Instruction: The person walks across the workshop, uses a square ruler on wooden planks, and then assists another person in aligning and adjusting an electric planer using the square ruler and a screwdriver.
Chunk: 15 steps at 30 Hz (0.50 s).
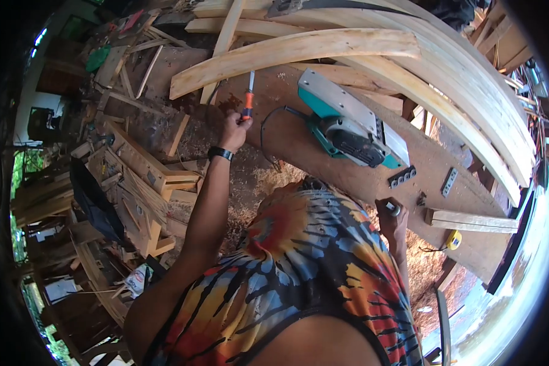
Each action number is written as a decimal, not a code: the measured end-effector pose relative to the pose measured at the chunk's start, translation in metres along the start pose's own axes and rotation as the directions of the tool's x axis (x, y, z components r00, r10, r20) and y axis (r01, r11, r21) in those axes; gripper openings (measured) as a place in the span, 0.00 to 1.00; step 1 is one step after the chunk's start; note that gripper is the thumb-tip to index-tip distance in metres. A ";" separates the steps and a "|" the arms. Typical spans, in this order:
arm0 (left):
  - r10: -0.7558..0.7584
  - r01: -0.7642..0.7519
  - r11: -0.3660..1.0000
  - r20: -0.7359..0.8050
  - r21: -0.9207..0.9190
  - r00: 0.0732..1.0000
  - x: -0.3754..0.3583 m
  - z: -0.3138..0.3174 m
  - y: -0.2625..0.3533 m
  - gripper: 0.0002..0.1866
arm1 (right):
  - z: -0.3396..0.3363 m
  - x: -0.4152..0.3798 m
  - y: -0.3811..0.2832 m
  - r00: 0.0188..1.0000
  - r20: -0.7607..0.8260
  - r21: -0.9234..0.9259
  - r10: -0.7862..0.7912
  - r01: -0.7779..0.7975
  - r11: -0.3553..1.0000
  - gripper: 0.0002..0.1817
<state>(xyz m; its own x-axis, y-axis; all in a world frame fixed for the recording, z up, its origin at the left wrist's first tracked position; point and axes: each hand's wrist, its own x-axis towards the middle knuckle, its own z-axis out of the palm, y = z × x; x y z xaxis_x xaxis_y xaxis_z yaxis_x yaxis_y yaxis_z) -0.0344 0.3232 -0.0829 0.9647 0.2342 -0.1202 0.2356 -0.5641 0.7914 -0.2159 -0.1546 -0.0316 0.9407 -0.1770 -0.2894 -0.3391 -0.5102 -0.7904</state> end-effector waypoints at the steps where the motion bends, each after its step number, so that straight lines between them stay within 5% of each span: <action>1: -0.055 0.053 0.998 0.045 0.041 0.997 -0.002 0.003 -0.001 0.16 | -0.002 0.002 0.014 0.985 0.037 -0.162 -0.169 0.173 0.972 0.08; 2: -0.038 0.035 0.996 0.042 0.077 0.998 -0.003 0.007 -0.002 0.16 | -0.006 0.005 0.026 0.941 0.102 -0.311 -0.323 0.338 0.888 0.08; 4: 0.000 -0.004 0.989 0.030 0.147 1.000 0.003 0.020 -0.016 0.16 | -0.011 0.003 0.009 0.996 0.030 -0.151 0.088 -0.083 0.985 0.08; 5: 0.098 -0.078 0.984 -0.123 0.162 0.988 0.008 0.037 -0.033 0.14 | -0.013 0.006 0.018 0.994 0.028 -0.114 0.102 -0.099 0.989 0.08; 8: 0.120 -0.119 0.991 -0.011 0.065 0.993 0.015 0.048 -0.027 0.16 | -0.026 0.012 0.024 0.984 0.068 -0.131 0.164 -0.154 0.979 0.07; 9: 0.093 -0.095 0.991 0.022 0.096 0.995 0.012 0.044 -0.008 0.21 | -0.024 0.018 0.047 0.995 0.024 -0.291 0.100 -0.089 0.952 0.07; 12: 0.185 -0.187 0.982 -0.281 0.020 0.942 0.009 0.069 -0.030 0.26 | -0.020 0.023 0.043 0.999 -0.004 -0.364 0.047 -0.045 0.930 0.07; 15: 0.028 0.010 0.994 -0.353 0.106 0.935 -0.030 0.038 0.010 0.27 | -0.016 0.031 0.012 0.983 0.009 -0.267 0.185 -0.176 0.948 0.10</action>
<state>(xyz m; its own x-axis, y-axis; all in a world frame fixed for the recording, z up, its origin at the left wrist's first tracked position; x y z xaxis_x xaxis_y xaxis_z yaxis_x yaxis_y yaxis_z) -0.0563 0.2802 -0.0946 0.8672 0.4830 0.1214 0.2567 -0.6425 0.7220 -0.1908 -0.1798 -0.0417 0.8615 -0.2610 -0.4356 -0.4851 -0.6767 -0.5539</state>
